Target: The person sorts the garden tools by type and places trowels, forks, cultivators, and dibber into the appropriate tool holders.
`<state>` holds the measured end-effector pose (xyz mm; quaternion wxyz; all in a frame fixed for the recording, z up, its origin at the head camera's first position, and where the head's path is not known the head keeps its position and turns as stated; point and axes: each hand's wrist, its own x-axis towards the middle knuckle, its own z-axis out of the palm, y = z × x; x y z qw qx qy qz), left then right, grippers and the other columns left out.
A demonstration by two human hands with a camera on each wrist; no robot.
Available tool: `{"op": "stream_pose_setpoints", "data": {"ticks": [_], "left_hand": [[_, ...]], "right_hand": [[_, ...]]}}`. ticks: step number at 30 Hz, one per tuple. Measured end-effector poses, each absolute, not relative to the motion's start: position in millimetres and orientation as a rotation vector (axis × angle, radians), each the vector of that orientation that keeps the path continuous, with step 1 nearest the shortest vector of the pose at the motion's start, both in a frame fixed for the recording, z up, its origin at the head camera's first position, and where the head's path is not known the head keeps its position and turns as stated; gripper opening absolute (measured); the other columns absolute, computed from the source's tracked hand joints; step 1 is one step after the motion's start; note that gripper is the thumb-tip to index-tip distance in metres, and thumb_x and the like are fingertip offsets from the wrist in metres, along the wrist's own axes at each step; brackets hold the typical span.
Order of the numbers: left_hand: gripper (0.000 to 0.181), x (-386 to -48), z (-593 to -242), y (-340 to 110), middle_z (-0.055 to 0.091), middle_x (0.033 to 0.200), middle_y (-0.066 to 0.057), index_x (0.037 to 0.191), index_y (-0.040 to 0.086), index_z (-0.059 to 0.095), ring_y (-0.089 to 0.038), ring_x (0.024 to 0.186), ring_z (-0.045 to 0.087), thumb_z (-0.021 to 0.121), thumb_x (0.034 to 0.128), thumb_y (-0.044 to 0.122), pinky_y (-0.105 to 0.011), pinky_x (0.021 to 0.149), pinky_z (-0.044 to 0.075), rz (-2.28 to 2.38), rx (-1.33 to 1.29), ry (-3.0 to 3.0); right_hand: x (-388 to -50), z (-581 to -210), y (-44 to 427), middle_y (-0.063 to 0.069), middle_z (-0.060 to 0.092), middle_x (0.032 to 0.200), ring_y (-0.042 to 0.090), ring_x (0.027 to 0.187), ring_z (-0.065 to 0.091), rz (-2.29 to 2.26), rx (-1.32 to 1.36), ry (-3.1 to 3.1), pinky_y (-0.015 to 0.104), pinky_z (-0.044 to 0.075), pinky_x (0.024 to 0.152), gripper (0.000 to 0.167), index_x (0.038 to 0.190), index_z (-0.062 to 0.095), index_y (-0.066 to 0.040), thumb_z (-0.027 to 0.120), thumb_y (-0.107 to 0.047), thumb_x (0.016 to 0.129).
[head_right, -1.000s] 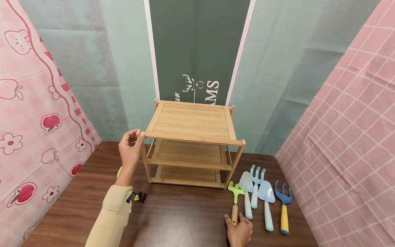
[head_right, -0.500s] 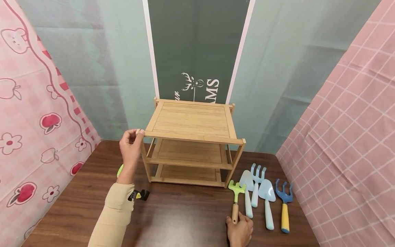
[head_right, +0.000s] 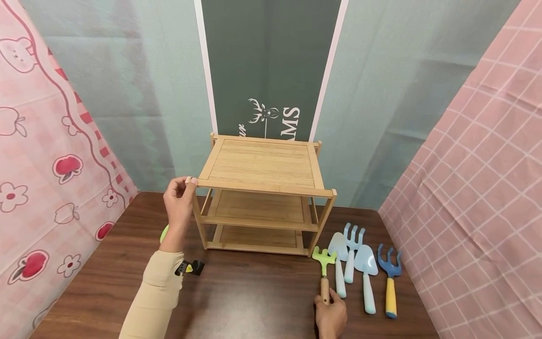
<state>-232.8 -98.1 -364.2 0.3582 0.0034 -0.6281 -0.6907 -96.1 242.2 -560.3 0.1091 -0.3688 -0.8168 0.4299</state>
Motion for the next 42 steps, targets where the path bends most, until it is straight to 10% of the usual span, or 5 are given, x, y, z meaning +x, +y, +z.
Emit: {"op": "stream_pose_setpoints", "data": {"ticks": [17, 24, 31, 38, 42], "left_hand": [[0.022, -226, -360, -96, 0.049, 0.073, 0.002, 0.093, -0.014, 0.058, -0.009, 0.069, 0.045, 0.064, 0.0832, 0.004, -0.026, 0.065, 0.037, -1.75, -0.004, -1.613], [0.022, -226, -360, -97, 0.048, 0.074, -0.001, 0.094, -0.014, 0.059, -0.01, 0.07, 0.045, 0.064, 0.084, 0.005, -0.028, 0.066, 0.037, -1.753, -0.011, -1.626], [0.021, -227, -361, -95, 0.048, 0.075, -0.003, 0.094, -0.014, 0.058, -0.012, 0.07, 0.044, 0.064, 0.0843, 0.004, -0.031, 0.066, 0.037, -1.736, -0.018, -1.627], [0.02, -228, -362, -91, 0.048, 0.077, -0.002, 0.095, -0.013, 0.057, -0.013, 0.071, 0.044, 0.06, 0.0849, 0.003, -0.029, 0.065, 0.035, -1.707, -0.017, -1.623], [0.018, -228, -360, -90, 0.047, 0.077, -0.002, 0.094, -0.013, 0.055, -0.013, 0.072, 0.043, 0.059, 0.0847, 0.002, -0.028, 0.065, 0.035, -1.69, -0.021, -1.626]], "right_hand": [[-88, -567, 240, 0.028, 0.058, 0.113, 0.02, 0.09, 0.054, 1.377, -1.109, -1.886, 0.005, 0.033, 0.055, 0.042, 0.117, 0.064, -0.002, 0.071, -0.018, 0.079], [-88, -569, 239, 0.024, 0.06, 0.111, -0.011, 0.074, 0.04, 1.332, -1.106, -1.891, 0.006, 0.034, 0.058, 0.041, 0.115, 0.066, -0.005, 0.072, -0.021, 0.078], [-80, -562, 239, 0.027, 0.062, 0.104, -0.018, 0.058, 0.038, 1.222, -1.083, -1.881, 0.006, 0.033, 0.049, 0.043, 0.115, 0.066, -0.005, 0.072, -0.027, 0.078], [-77, -556, 241, -0.011, 0.058, 0.078, -0.013, 0.051, 0.046, 1.238, -1.008, -1.763, 0.009, 0.036, 0.046, 0.039, 0.11, 0.068, -0.003, 0.076, -0.02, 0.075], [-78, -550, 242, 0.002, 0.065, 0.08, -0.009, 0.05, 0.046, 1.292, -1.032, -1.717, 0.013, 0.036, 0.042, 0.039, 0.111, 0.068, -0.004, 0.076, -0.019, 0.076]]}}
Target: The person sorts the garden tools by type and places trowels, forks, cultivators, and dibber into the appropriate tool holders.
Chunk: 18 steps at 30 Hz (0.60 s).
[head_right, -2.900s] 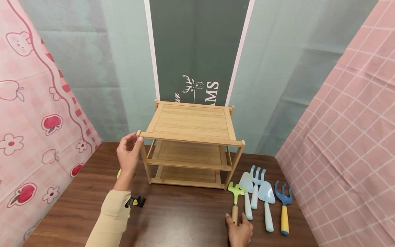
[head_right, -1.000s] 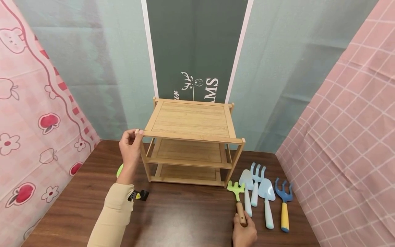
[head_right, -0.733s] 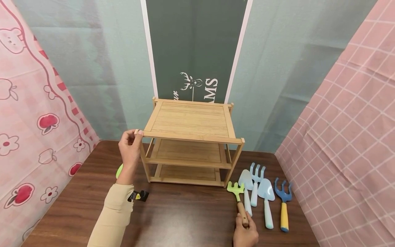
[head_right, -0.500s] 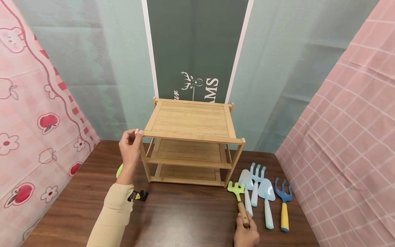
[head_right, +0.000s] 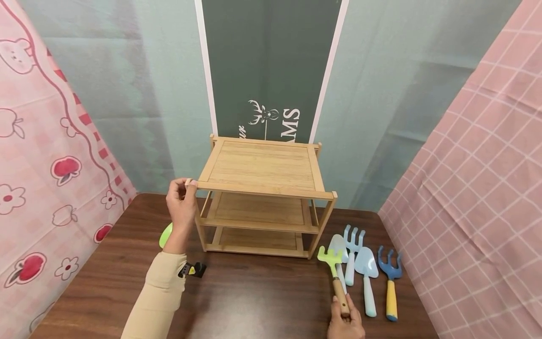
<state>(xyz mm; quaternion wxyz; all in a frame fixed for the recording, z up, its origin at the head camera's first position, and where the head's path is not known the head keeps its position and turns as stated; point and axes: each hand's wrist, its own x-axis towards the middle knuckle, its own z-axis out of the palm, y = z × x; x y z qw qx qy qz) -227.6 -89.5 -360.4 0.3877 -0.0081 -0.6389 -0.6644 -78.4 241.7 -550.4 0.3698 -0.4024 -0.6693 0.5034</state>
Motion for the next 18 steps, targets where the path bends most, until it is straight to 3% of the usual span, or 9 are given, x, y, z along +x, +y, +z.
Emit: {"op": "stream_pose_setpoints", "data": {"ticks": [3, 6, 12, 15, 18], "left_hand": [[0.017, -227, -360, -88, 0.046, 0.078, -0.002, 0.094, -0.014, 0.054, -0.013, 0.073, 0.043, 0.058, 0.085, 0.001, -0.027, 0.066, 0.035, -1.685, -0.02, -1.636], [0.017, -226, -360, -87, 0.046, 0.078, -0.002, 0.094, -0.014, 0.053, -0.012, 0.073, 0.043, 0.056, 0.0853, 0.0, -0.027, 0.066, 0.035, -1.683, -0.015, -1.641], [0.017, -227, -360, -87, 0.047, 0.078, -0.001, 0.094, -0.014, 0.052, -0.015, 0.073, 0.043, 0.055, 0.0858, 0.001, -0.028, 0.067, 0.034, -1.658, -0.027, -1.627], [0.017, -228, -361, -85, 0.047, 0.079, -0.002, 0.094, -0.014, 0.052, -0.013, 0.074, 0.043, 0.055, 0.0863, 0.001, -0.028, 0.067, 0.034, -1.647, -0.035, -1.625], [0.017, -228, -361, -84, 0.047, 0.08, -0.003, 0.095, -0.014, 0.052, -0.011, 0.074, 0.043, 0.055, 0.0868, 0.001, -0.026, 0.066, 0.034, -1.641, -0.036, -1.625]], "right_hand": [[-79, -546, 243, 0.02, 0.066, 0.089, -0.01, 0.051, 0.046, 1.318, -1.035, -1.695, 0.012, 0.036, 0.042, 0.04, 0.113, 0.067, -0.003, 0.075, -0.019, 0.076], [-81, -547, 248, 0.023, 0.064, 0.093, -0.011, 0.053, 0.048, 1.328, -1.018, -1.665, 0.013, 0.037, 0.041, 0.042, 0.113, 0.067, -0.004, 0.076, -0.02, 0.076], [-94, -576, 268, 0.006, 0.067, 0.092, -0.008, 0.06, 0.054, 1.331, -0.975, -1.586, 0.017, 0.04, 0.038, 0.042, 0.108, 0.072, -0.016, 0.082, -0.029, 0.069], [-96, -570, 269, 0.016, 0.065, 0.1, -0.005, 0.062, 0.056, 1.369, -0.93, -1.552, 0.01, 0.04, 0.045, 0.042, 0.108, 0.071, -0.012, 0.082, -0.024, 0.07], [-93, -546, 260, 0.007, 0.065, 0.098, -0.005, 0.061, 0.055, 1.396, -0.915, -1.523, 0.008, 0.04, 0.048, 0.042, 0.109, 0.07, -0.007, 0.082, -0.019, 0.07]]}}
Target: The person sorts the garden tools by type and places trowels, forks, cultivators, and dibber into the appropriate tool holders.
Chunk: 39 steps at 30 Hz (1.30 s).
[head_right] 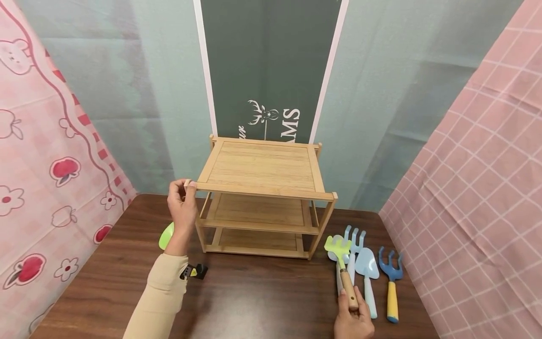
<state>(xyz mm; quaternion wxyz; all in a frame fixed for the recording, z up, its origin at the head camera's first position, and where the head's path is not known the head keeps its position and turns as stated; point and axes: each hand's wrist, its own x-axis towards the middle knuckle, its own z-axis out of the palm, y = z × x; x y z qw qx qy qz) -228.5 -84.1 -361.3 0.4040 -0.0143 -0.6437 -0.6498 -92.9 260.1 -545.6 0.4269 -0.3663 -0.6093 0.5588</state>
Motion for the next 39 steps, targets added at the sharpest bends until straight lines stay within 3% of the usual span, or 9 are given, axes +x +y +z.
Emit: {"op": "stream_pose_setpoints", "data": {"ticks": [2, 4, 9, 14, 21, 25, 35, 39], "left_hand": [[0.017, -228, -361, -83, 0.047, 0.08, -0.003, 0.095, -0.014, 0.052, -0.011, 0.074, 0.042, 0.055, 0.087, 0.001, -0.026, 0.067, 0.034, -1.639, -0.037, -1.623], [0.017, -228, -362, -83, 0.047, 0.08, -0.003, 0.095, -0.014, 0.052, -0.011, 0.074, 0.042, 0.055, 0.087, 0.001, -0.026, 0.067, 0.033, -1.636, -0.036, -1.621], [0.017, -228, -362, -83, 0.047, 0.08, -0.003, 0.095, -0.014, 0.052, -0.011, 0.074, 0.042, 0.054, 0.0872, 0.001, -0.025, 0.066, 0.033, -1.627, -0.039, -1.628], [0.017, -228, -361, -83, 0.047, 0.08, -0.003, 0.095, -0.014, 0.052, -0.011, 0.073, 0.042, 0.054, 0.0867, 0.0, -0.025, 0.066, 0.033, -1.621, -0.048, -1.628], [0.016, -229, -361, -83, 0.045, 0.078, -0.001, 0.096, -0.014, 0.05, -0.025, 0.073, 0.042, 0.052, 0.0873, 0.0, -0.031, 0.065, 0.033, -1.592, -0.074, -1.643], [0.016, -230, -362, -84, 0.045, 0.078, -0.002, 0.095, -0.014, 0.05, -0.03, 0.072, 0.042, 0.052, 0.0869, 0.0, -0.036, 0.064, 0.033, -1.58, -0.084, -1.642], [0.016, -231, -362, -85, 0.048, 0.077, -0.005, 0.095, -0.014, 0.051, -0.015, 0.071, 0.042, 0.052, 0.0868, 0.0, -0.024, 0.062, 0.033, -1.563, -0.081, -1.642], [0.016, -231, -363, -85, 0.048, 0.076, -0.004, 0.095, -0.014, 0.051, -0.015, 0.071, 0.042, 0.052, 0.0872, 0.0, -0.027, 0.063, 0.034, -1.568, -0.087, -1.637]], "right_hand": [[-90, -531, 255, -0.006, 0.063, 0.091, -0.005, 0.063, 0.055, 1.41, -0.906, -1.526, 0.008, 0.04, 0.05, 0.042, 0.11, 0.069, -0.005, 0.08, -0.018, 0.072], [-93, -534, 260, -0.008, 0.062, 0.09, -0.003, 0.065, 0.056, 1.4, -0.891, -1.518, 0.008, 0.04, 0.052, 0.04, 0.109, 0.07, -0.006, 0.08, -0.016, 0.072], [-99, -546, 272, 0.005, 0.065, 0.104, 0.004, 0.075, 0.06, 1.447, -0.85, -1.424, 0.009, 0.042, 0.056, 0.039, 0.108, 0.071, -0.008, 0.081, -0.013, 0.07], [-92, -503, 256, 0.004, 0.065, 0.1, 0.008, 0.079, 0.06, 1.516, -0.746, -1.327, 0.01, 0.044, 0.059, 0.036, 0.105, 0.07, -0.002, 0.079, -0.003, 0.07], [-90, -481, 257, -0.007, 0.066, 0.082, 0.004, 0.067, 0.059, 1.49, -0.69, -1.323, 0.01, 0.043, 0.055, 0.035, 0.102, 0.07, 0.001, 0.08, -0.003, 0.069], [-91, -469, 261, -0.004, 0.065, 0.074, 0.002, 0.054, 0.053, 1.491, -0.651, -1.318, 0.01, 0.041, 0.05, 0.034, 0.102, 0.069, 0.004, 0.079, 0.001, 0.069], [-95, -450, 267, 0.0, 0.067, 0.081, 0.006, 0.063, 0.061, 1.467, -0.528, -1.309, 0.013, 0.047, 0.057, 0.032, 0.099, 0.068, 0.009, 0.076, 0.008, 0.067], [-97, -442, 266, 0.009, 0.067, 0.086, 0.012, 0.07, 0.065, 1.554, -0.4, -1.222, 0.017, 0.049, 0.061, 0.033, 0.1, 0.065, 0.015, 0.072, 0.016, 0.068]]}}
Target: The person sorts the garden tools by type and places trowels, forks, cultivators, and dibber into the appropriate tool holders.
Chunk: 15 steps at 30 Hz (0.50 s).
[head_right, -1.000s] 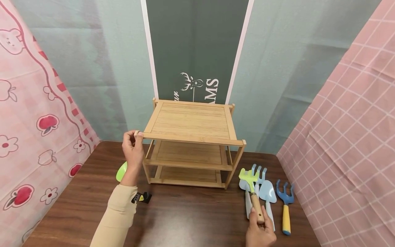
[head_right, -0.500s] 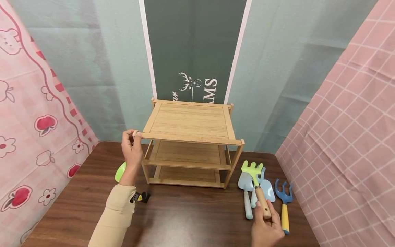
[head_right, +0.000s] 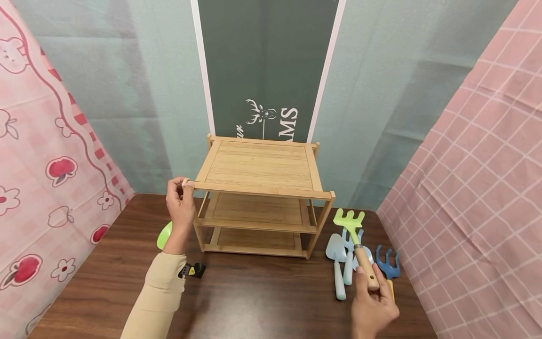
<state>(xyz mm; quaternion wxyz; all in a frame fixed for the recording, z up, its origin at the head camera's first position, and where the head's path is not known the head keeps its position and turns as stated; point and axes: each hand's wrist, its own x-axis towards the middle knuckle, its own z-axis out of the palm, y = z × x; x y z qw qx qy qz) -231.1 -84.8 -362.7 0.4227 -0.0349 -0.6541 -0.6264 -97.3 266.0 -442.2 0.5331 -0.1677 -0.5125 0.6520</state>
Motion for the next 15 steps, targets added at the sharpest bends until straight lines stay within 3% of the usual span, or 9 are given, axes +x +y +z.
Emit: {"op": "stream_pose_setpoints", "data": {"ticks": [8, 15], "left_hand": [[0.016, -231, -364, -85, 0.046, 0.077, -0.001, 0.096, -0.013, 0.051, -0.016, 0.071, 0.042, 0.052, 0.0876, 0.001, -0.033, 0.063, 0.033, -1.581, -0.092, -1.634], [0.016, -230, -363, -85, 0.046, 0.077, -0.001, 0.096, -0.013, 0.052, -0.011, 0.07, 0.041, 0.052, 0.0874, 0.0, -0.029, 0.063, 0.033, -1.589, -0.09, -1.634]], "right_hand": [[-103, -431, 265, 0.014, 0.067, 0.09, 0.016, 0.07, 0.067, 1.634, -0.28, -1.132, 0.02, 0.05, 0.062, 0.034, 0.1, 0.061, 0.021, 0.068, 0.02, 0.067], [-111, -418, 260, 0.019, 0.066, 0.079, 0.019, 0.063, 0.067, 1.623, -0.141, -1.039, 0.022, 0.05, 0.057, 0.034, 0.097, 0.06, 0.023, 0.069, 0.023, 0.064]]}}
